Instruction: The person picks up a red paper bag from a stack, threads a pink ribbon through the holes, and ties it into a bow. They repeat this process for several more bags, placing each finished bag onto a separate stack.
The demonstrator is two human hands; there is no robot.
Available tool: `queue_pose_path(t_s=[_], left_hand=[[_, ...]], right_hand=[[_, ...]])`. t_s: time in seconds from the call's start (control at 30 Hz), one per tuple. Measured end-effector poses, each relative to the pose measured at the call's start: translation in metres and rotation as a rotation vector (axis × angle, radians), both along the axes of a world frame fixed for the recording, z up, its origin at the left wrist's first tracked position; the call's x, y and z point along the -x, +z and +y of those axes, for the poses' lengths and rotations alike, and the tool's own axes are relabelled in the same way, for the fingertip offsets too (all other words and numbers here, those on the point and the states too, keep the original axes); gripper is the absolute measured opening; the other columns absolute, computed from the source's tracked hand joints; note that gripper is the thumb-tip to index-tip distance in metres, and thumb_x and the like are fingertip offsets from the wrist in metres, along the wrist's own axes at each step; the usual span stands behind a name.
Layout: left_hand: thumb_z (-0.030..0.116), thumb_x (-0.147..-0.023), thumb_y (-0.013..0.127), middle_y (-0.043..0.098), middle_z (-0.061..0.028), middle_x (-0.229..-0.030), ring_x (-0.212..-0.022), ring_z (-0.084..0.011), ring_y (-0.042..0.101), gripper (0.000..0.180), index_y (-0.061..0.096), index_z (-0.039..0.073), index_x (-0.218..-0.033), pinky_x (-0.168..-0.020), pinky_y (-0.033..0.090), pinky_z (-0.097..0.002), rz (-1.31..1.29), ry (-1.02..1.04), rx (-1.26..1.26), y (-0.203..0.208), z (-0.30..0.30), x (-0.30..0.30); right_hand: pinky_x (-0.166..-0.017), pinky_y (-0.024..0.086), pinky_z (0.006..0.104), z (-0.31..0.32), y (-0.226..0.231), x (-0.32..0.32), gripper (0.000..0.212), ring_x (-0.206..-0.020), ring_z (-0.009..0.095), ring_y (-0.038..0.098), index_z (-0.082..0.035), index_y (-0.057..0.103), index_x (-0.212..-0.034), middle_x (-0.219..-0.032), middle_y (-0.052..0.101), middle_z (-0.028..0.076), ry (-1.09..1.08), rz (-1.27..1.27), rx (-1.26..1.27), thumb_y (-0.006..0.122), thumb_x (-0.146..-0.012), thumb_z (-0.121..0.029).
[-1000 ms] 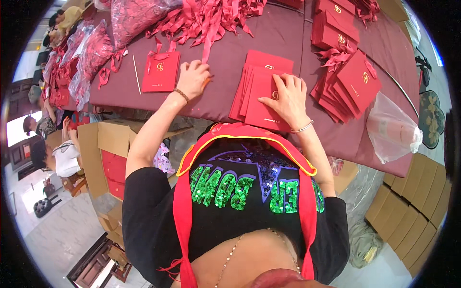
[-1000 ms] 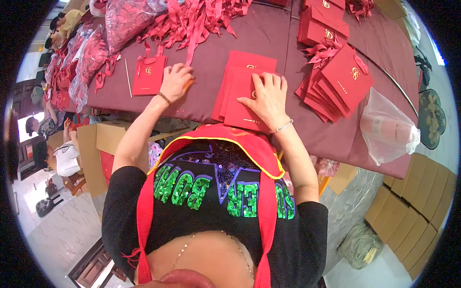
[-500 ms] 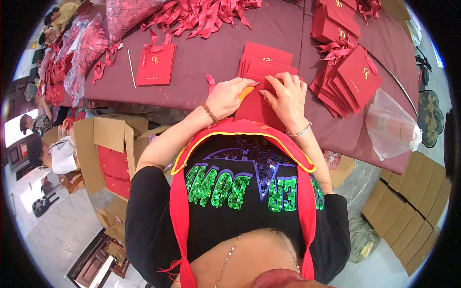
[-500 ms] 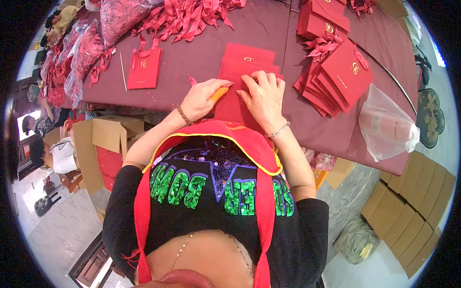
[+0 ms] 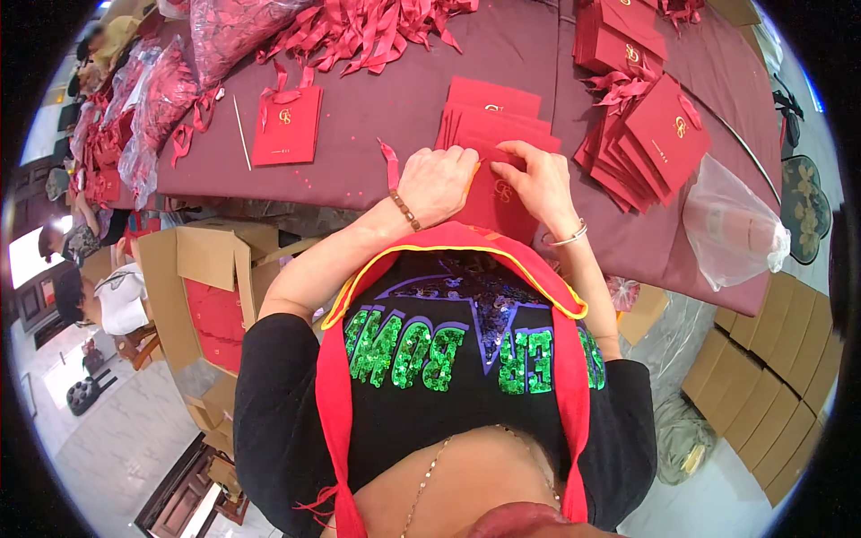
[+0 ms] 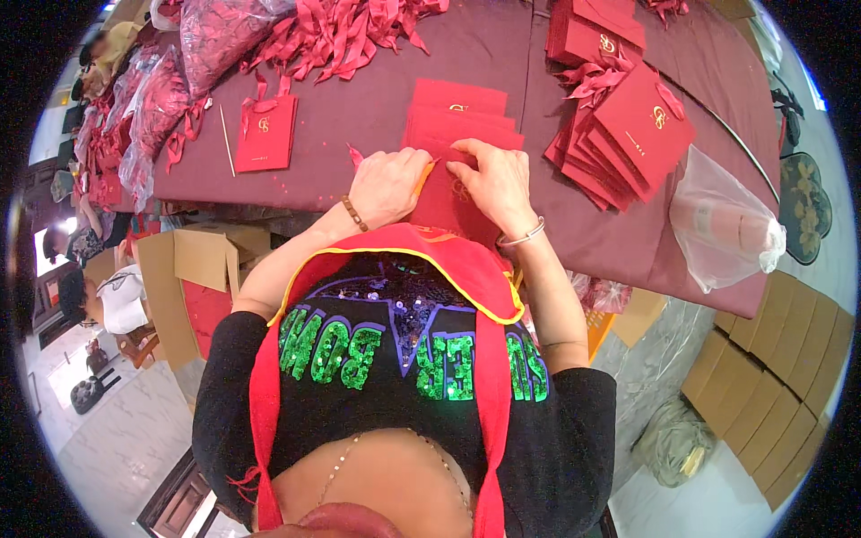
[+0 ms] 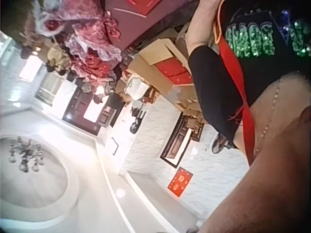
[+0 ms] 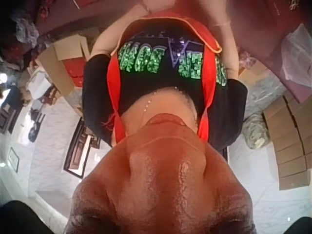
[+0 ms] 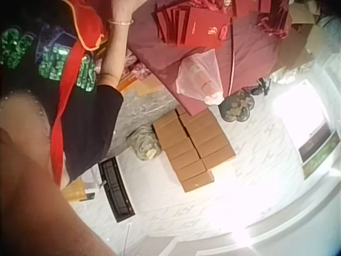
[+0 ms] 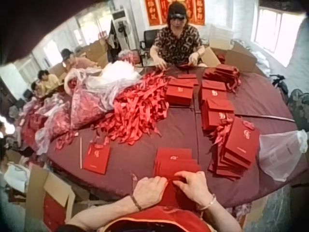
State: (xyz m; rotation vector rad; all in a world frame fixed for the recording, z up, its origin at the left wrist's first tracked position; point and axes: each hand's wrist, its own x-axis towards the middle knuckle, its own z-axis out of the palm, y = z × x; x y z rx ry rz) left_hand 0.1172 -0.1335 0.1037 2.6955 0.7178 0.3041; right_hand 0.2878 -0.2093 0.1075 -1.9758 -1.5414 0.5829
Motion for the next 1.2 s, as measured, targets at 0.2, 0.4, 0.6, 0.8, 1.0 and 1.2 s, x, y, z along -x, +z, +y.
queue_pose_path(t_s=[0.2, 0.4, 0.6, 0.8, 1.0, 1.2], left_hand=[[0.011, -0.075, 0.054, 0.058, -0.0124, -0.075, -0.066, -0.0315, 0.058, 0.016, 0.05, 0.005, -0.089, -0.059, 0.045, -0.0414, -0.014, -0.012, 0.017, -0.0052, -0.0008, -0.0017], [0.01, -0.074, 0.054, 0.058, -0.013, -0.077, -0.067, -0.0323, 0.058, 0.016, 0.05, 0.005, -0.089, -0.06, 0.045, -0.0422, -0.018, -0.008, 0.044, -0.0019, -0.0011, -0.0025], [0.01, -0.074, 0.054, 0.058, -0.0126, -0.078, -0.068, -0.0335, 0.058, 0.017, 0.05, 0.005, -0.091, -0.061, 0.047, -0.0423, -0.016, 0.03, 0.017, -0.0039, 0.0026, -0.0084], [0.011, -0.078, 0.053, 0.059, -0.0123, -0.079, -0.069, -0.0324, 0.058, 0.014, 0.051, 0.006, -0.091, -0.061, 0.047, -0.0412, -0.084, 0.007, 0.109, -0.0047, 0.0019, -0.0066], [0.012, -0.077, 0.054, 0.058, -0.0097, -0.076, -0.067, -0.0294, 0.058, 0.011, 0.052, 0.007, -0.088, -0.059, 0.044, -0.0385, -0.119, 0.036, -0.061, -0.0057, 0.0004, -0.0066], [0.012, -0.076, 0.056, 0.056, -0.0081, -0.07, -0.064, -0.0249, 0.058, 0.008, 0.051, 0.008, -0.081, -0.059, 0.042, -0.037, -0.094, -0.007, -0.132, -0.003, -0.0033, -0.0077]], right_hand=[[-0.064, 0.049, 0.0346, 0.0021, 0.0001, 0.0015, 0.028, -0.071, 0.028, 0.064, -0.007, 0.065, -0.097, -0.075, 0.065, 0.014, 0.014, -0.019, 0.008, 0.068, -0.074, -0.024], [-0.066, 0.048, 0.036, 0.0019, 0.0002, 0.003, 0.026, -0.07, 0.028, 0.064, -0.007, 0.065, -0.096, -0.073, 0.065, 0.014, 0.028, -0.038, 0.003, 0.067, -0.075, -0.024], [-0.065, 0.048, 0.0345, 0.0001, 0.0015, -0.0003, 0.027, -0.07, 0.027, 0.064, -0.007, 0.065, -0.097, -0.072, 0.065, 0.014, 0.027, -0.015, 0.027, 0.067, -0.076, -0.023], [-0.064, 0.048, 0.0326, 0.0003, 0.0015, -0.0015, 0.029, -0.071, 0.025, 0.065, -0.006, 0.064, -0.099, -0.075, 0.065, 0.014, -0.007, 0.09, 0.048, 0.068, -0.075, -0.022], [-0.063, 0.047, 0.0315, -0.001, 0.0051, -0.0031, 0.029, -0.069, 0.022, 0.064, -0.005, 0.064, -0.099, -0.074, 0.065, 0.014, -0.011, 0.128, 0.087, 0.069, -0.074, -0.02], [-0.062, 0.047, 0.0305, -0.0042, 0.0043, -0.0063, 0.03, -0.067, 0.02, 0.063, -0.003, 0.064, -0.099, -0.075, 0.064, 0.015, 0.011, 0.183, 0.067, 0.069, -0.074, -0.02]])
